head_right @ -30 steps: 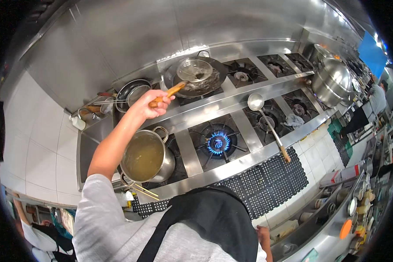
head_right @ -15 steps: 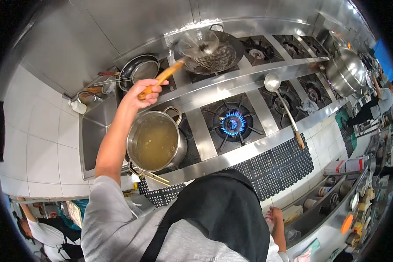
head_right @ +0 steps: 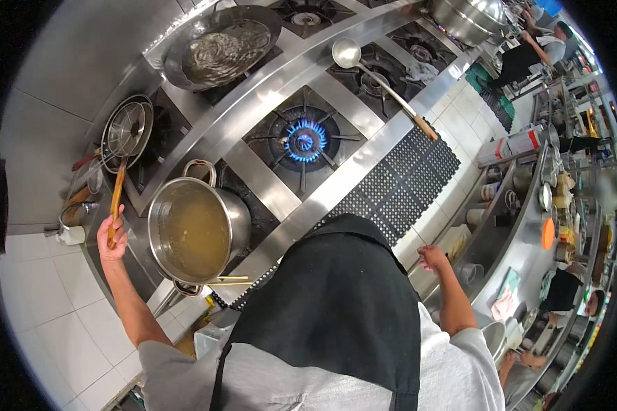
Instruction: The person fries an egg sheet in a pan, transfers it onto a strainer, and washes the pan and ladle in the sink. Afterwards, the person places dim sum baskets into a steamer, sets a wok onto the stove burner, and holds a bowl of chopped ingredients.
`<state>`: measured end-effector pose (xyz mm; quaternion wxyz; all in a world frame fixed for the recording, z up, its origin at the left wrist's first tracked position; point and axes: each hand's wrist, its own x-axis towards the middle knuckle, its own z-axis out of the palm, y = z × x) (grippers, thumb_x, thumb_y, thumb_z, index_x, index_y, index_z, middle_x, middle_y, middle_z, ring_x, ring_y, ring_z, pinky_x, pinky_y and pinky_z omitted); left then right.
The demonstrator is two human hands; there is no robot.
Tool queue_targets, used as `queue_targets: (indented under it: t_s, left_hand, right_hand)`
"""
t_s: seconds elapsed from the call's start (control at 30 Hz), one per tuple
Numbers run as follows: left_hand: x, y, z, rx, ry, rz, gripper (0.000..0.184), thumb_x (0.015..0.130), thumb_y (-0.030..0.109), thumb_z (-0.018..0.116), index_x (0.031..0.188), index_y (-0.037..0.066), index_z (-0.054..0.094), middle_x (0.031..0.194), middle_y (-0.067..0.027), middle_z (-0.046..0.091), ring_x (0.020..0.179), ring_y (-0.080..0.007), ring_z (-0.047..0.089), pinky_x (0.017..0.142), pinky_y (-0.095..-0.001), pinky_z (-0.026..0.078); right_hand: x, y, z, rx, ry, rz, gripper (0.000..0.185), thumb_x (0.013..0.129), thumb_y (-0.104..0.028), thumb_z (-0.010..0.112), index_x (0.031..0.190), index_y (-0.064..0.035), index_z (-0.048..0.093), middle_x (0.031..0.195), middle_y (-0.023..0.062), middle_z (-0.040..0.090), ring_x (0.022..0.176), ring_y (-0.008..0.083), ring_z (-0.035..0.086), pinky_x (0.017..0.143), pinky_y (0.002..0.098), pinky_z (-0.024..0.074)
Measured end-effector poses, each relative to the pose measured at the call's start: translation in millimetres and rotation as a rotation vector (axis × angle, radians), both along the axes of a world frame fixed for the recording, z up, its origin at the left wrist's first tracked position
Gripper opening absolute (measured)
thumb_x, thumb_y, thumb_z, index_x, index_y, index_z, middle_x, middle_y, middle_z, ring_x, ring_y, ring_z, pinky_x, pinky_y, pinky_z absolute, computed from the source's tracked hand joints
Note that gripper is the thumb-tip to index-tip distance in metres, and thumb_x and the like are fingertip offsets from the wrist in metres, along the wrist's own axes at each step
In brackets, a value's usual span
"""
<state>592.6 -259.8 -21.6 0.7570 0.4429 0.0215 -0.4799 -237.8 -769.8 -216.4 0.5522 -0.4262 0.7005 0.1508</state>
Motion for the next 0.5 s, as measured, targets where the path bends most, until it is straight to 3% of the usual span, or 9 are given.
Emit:
queue_targets:
  t_s: [0.07,0.1,0.2,0.27,0.33,0.43,0.5]
  left_hand:
    - [8,14,-14,0.029,0.008,0.019,0.052,0.107,0.029,0.044,0.147,-0.003,0.042,0.087,-0.0057,0.061,0.047,-0.0114,0.045,0.041,-0.0247,0.034]
    - [17,27,-23,-0.14,0.101,-0.042,0.064,0.107,0.043,0.043,0.15,-0.003,0.039,0.1,-0.0096,0.067,0.057,-0.015,0.052,0.051,-0.0274,0.041]
    - [10,41,-38,-0.295,0.064,0.366,0.081,0.102,0.061,0.037,0.152,-0.003,0.035,0.119,-0.0166,0.066,0.079,-0.0222,0.058,0.069,-0.036,0.045]
    - [27,67,-70,-0.515,-0.026,0.593,0.094,0.098,0.073,0.031,0.153,-0.003,0.034,0.135,-0.02,0.059,0.101,-0.0285,0.056,0.084,-0.0435,0.041]
    - [66,106,-84,-0.409,0.0,0.912,0.096,0.096,0.076,0.026,0.152,-0.001,0.034,0.134,-0.0177,0.057,0.107,-0.0292,0.052,0.087,-0.0459,0.039]
    - [49,86,-21,-0.293,-0.1,1.102,0.081,0.101,0.066,0.031,0.146,0.0,0.04,0.122,-0.0142,0.053,0.102,-0.0265,0.049,0.083,-0.0432,0.037]
    - [6,46,52,-0.348,-0.201,1.0,0.071,0.104,0.059,0.034,0.142,0.0,0.043,0.116,-0.0125,0.051,0.098,-0.0246,0.046,0.081,-0.0413,0.036]
  right_hand:
    - [0,-3,3,-0.01,0.011,0.016,0.02,0.101,-0.029,0.059,0.114,-0.0145,0.064,0.075,-0.0042,0.061,0.06,0.0119,0.06,0.051,0.029,0.0434]
    - [-2,-3,3,-0.028,0.013,0.024,0.021,0.101,-0.029,0.059,0.114,-0.0141,0.064,0.075,-0.0043,0.062,0.059,0.0117,0.059,0.05,0.0286,0.0428]
    - [-14,0,-1,-0.073,0.01,0.067,0.023,0.1,-0.028,0.061,0.116,-0.0129,0.065,0.075,-0.0041,0.062,0.057,0.0111,0.059,0.046,0.0272,0.0424]
    - [-19,-2,-9,-0.086,-0.001,0.1,0.025,0.099,-0.028,0.063,0.118,-0.0122,0.066,0.077,-0.003,0.064,0.058,0.0114,0.06,0.047,0.0278,0.0445]
    - [-13,-1,-14,-0.138,0.042,0.211,0.028,0.096,-0.031,0.066,0.116,-0.0112,0.069,0.081,-0.0006,0.066,0.061,0.0122,0.062,0.048,0.0285,0.0472]
    - [-1,2,-9,-0.113,0.009,0.167,0.028,0.094,-0.031,0.068,0.114,-0.0111,0.07,0.084,0.0008,0.067,0.064,0.0137,0.065,0.05,0.0283,0.0488]
    - [-7,-4,-22,-0.089,-0.007,0.184,0.029,0.093,-0.031,0.068,0.114,-0.0117,0.07,0.085,0.0009,0.067,0.067,0.0147,0.066,0.051,0.0288,0.0495]
